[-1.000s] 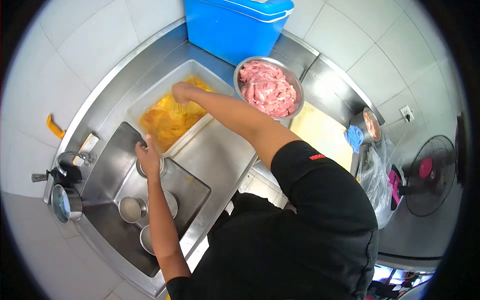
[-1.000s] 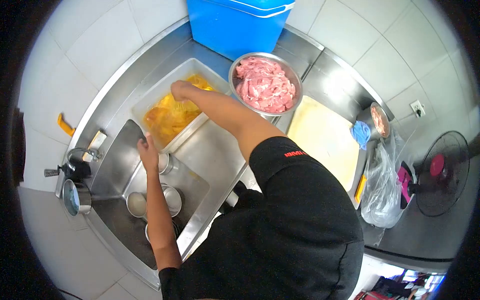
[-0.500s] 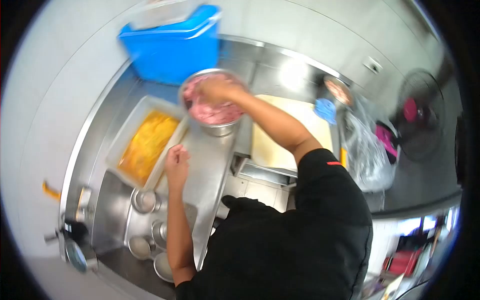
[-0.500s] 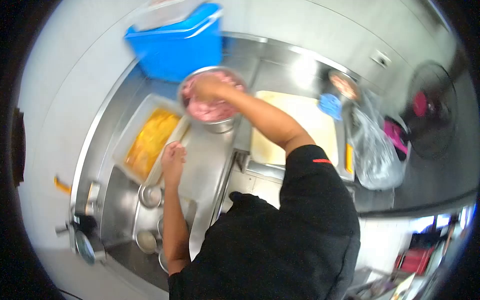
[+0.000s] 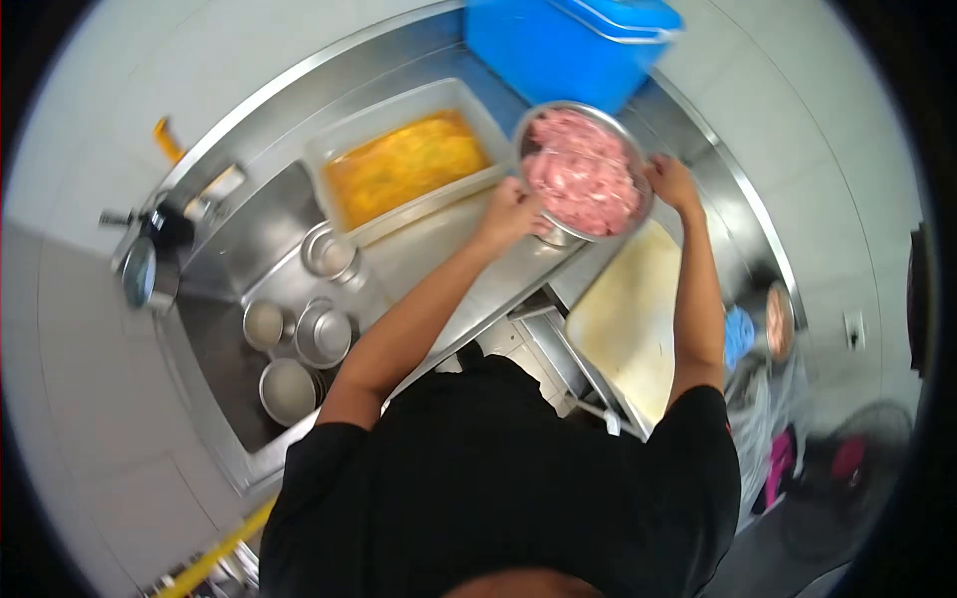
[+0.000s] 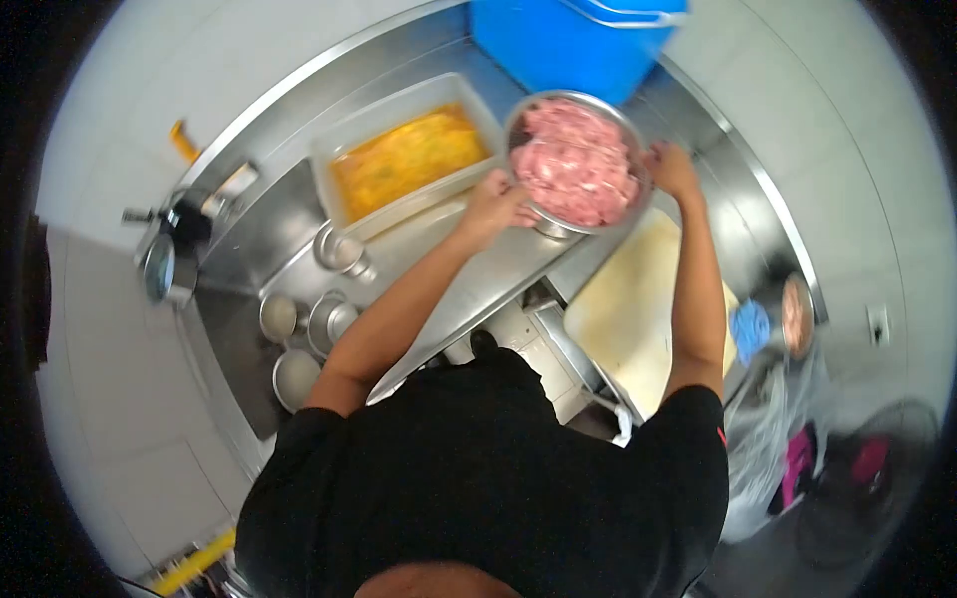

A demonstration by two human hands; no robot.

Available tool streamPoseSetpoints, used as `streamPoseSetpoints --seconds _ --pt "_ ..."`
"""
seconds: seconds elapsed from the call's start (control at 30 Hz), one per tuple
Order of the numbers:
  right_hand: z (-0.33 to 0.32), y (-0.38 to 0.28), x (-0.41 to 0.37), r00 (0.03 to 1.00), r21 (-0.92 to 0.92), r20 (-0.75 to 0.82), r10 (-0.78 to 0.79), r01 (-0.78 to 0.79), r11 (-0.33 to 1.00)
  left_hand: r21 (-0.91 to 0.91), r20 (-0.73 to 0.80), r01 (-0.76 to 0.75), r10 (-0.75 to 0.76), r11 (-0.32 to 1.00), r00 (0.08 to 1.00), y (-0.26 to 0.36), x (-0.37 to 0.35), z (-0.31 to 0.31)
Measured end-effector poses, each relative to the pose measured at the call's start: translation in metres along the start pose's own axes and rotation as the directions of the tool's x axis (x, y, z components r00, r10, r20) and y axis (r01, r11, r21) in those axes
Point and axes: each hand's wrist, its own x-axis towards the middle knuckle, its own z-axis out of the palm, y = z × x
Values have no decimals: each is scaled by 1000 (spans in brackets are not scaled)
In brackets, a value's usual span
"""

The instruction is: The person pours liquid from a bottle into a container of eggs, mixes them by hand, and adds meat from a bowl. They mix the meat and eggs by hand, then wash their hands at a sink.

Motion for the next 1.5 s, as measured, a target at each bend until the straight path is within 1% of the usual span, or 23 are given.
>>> streamPoseSetpoints --seconds 0.03,0.1,0.17,0.37,0.5,0.57,0.63,0.7,0.73,0.83,0.87,0.9,0.97,1.0,1.07,1.1,1.13,1.2,1.23,1.3,1.33,1.43,1.5 --pt "6 2 5 1000 34 16 -7 7 999 -13 -51 -14 13 1000 999 1 1 -5" --pt "18 6 10 999 83 39 -23 20 996 79 -14 -24 25 997 1000 0 6 0" --pt "19 8 11 997 139 -34 63 -57 989 74 -43 -39 42 996 998 3 5 4" --pt "28 17 22 994 179 -99 43 -25 984 123 -74 -113 123 986 990 5 10 3" --pt "-8 -20 12 996 183 -67 57 -44 982 126 -140 -45 63 991 988 30 -1 -2" --pt "-12 -41 30 999 273 -50 3 11 962 182 -197 -98 133 978 971 61 -11 -19" --pt "-26 -92 33 999 365 -21 -48 53 930 303 -257 -128 211 944 943 91 -17 -43" --pt "-16 -126 45 989 555 145 26 -103 825 587 -394 -18 306 809 867 138 -37 -49" --pt "-8 -143 52 976 559 220 -3 -123 820 628 -377 -70 381 775 844 145 -33 -69" --pt "46 -201 69 899 805 438 -27 -378 458 741 -304 -141 515 657 802 179 -26 -115" --pt "81 -213 88 789 776 599 -135 -530 344 798 -248 -164 564 580 787 192 -29 -123" --pt "72 -248 73 743 764 642 -190 -598 241 809 -261 -148 573 569 777 201 -33 -124" --pt "92 -294 75 689 725 688 -226 -666 178 982 -98 -43 684 187 723 217 -41 -131" --pt "103 -313 74 636 669 737 -230 -734 114 984 -108 -22 685 178 720 220 -42 -140" --pt "119 -340 71 552 566 692 -466 -815 -125 996 -73 22 638 88 766 219 -30 -158" --pt "144 -350 75 587 609 637 -500 -781 -141 998 -7 44 646 -41 763 219 -24 -168" --pt "166 -352 79 627 649 584 -515 -742 -167 999 19 12 623 -46 782 220 -19 -165" --pt "149 -369 69 597 610 718 -358 -788 -90 993 -22 80 546 -83 837 223 -15 -158" --pt "182 -376 79 599 602 729 -332 -791 -107 993 -10 67 515 -94 857 225 -8 -160" --pt "263 -399 106 661 440 433 -613 -748 -497 988 40 38 484 -152 874 226 -3 -170" --pt "246 -402 97 644 428 427 -635 -763 -485 955 149 0 481 -296 864 226 3 -171" --pt "216 -378 76 712 374 235 -661 -695 -615 955 98 47 459 -293 883 218 10 -162" --pt "222 -372 83 713 271 370 -596 -697 -665 957 84 41 410 -288 908 214 15 -160"
